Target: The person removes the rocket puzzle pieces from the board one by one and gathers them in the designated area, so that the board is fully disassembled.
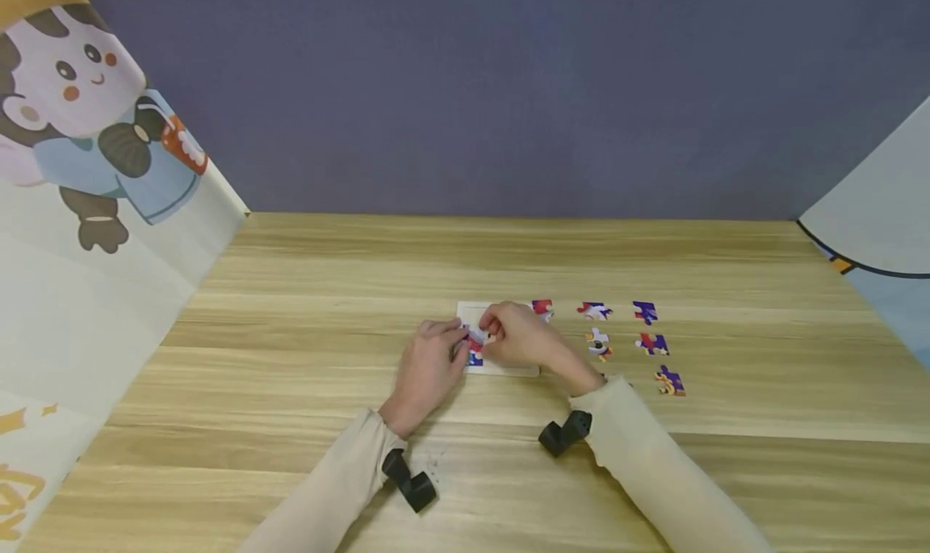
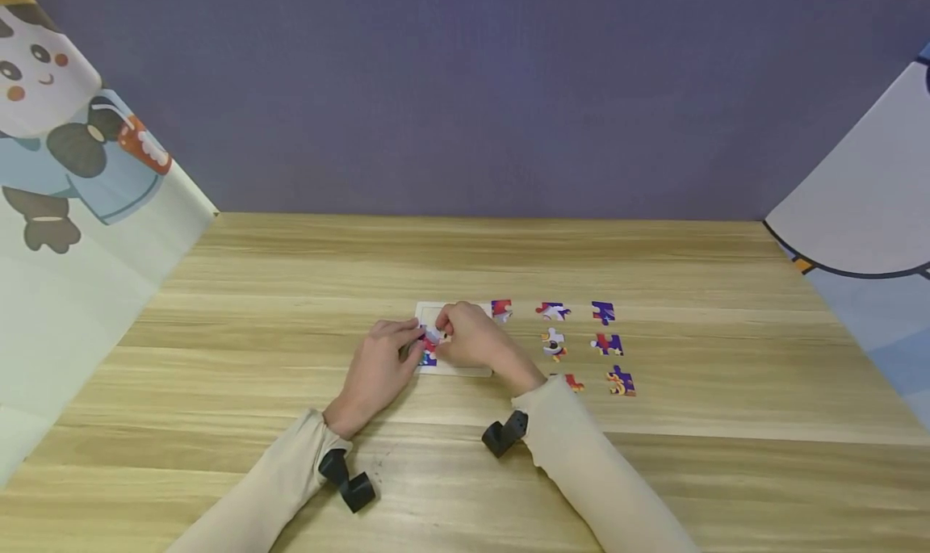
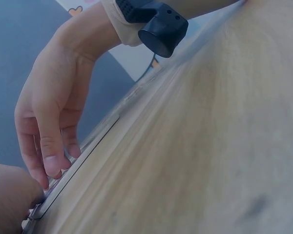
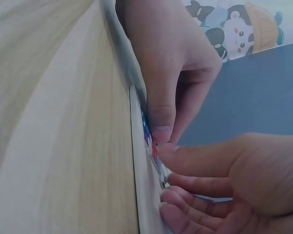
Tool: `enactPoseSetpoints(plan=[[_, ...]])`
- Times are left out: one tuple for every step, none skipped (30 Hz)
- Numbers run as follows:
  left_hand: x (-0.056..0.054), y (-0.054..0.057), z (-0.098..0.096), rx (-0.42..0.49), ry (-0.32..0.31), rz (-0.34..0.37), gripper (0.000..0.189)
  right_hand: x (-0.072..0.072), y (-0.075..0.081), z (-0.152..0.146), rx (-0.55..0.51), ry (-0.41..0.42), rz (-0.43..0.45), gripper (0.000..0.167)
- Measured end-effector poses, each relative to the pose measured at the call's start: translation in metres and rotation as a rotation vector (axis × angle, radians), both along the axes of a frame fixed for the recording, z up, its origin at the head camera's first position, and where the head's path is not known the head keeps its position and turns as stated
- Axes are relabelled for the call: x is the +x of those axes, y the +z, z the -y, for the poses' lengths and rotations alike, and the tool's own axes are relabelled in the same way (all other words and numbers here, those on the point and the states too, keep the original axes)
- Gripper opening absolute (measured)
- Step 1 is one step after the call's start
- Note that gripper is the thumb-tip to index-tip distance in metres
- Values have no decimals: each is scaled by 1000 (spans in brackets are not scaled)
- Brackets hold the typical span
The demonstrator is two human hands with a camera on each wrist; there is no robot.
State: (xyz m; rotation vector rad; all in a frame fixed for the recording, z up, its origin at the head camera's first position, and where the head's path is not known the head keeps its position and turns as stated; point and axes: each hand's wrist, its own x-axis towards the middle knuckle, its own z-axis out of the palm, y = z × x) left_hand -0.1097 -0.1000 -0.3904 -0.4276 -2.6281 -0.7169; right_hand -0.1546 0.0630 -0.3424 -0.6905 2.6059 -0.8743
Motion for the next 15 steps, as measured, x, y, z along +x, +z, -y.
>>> enactPoseSetpoints(plan=[[0, 0, 0, -1, 2, -1, 19, 0, 0, 0, -1, 7, -3, 28], [1, 0, 0, -2, 2, -5, 19, 0, -1, 0, -1, 16, -9, 29], [1, 0, 0, -6, 3, -8, 20, 0, -1, 1, -4, 25, -19, 29], [1, 0, 0, -6, 2, -7, 20, 0, -2, 1, -6, 32, -27, 29], [1, 0, 0, -10, 0, -9, 20, -1, -3, 1, -12, 43, -41, 29], [1, 0, -1, -12, -1, -9, 20, -1, -3, 2, -18, 51, -53, 29], [1, 0, -1, -15, -3, -10, 20, 0, -4, 2, -22, 57, -64, 29], [2, 0, -1, -17, -4, -11, 20, 0, -5, 2, -26, 60, -74, 29], [2, 0, -1, -19, -6, -10, 20, 0, -6, 3, -29, 56, -81, 30], [2, 0, -1, -19, -7, -9, 20, 0, -6, 3, -30, 49, -84, 31], [2, 0, -2, -21, -7, -9, 20, 0, -7, 3, -29, 40, -87, 32], [2, 0, -2, -21, -7, -8, 20, 0, -7, 3, -27, 26, -84, 34], [2, 0, -2, -21, -7, -9, 21, 0, -8, 3, -27, 15, -80, 35], [2, 0, -1, -20, -9, -7, 21, 0, -8, 3, -27, 6, -77, 37], [2, 0, -1, -18, -12, -5, 22, 0, -8, 3, -24, -1, -76, 37]])
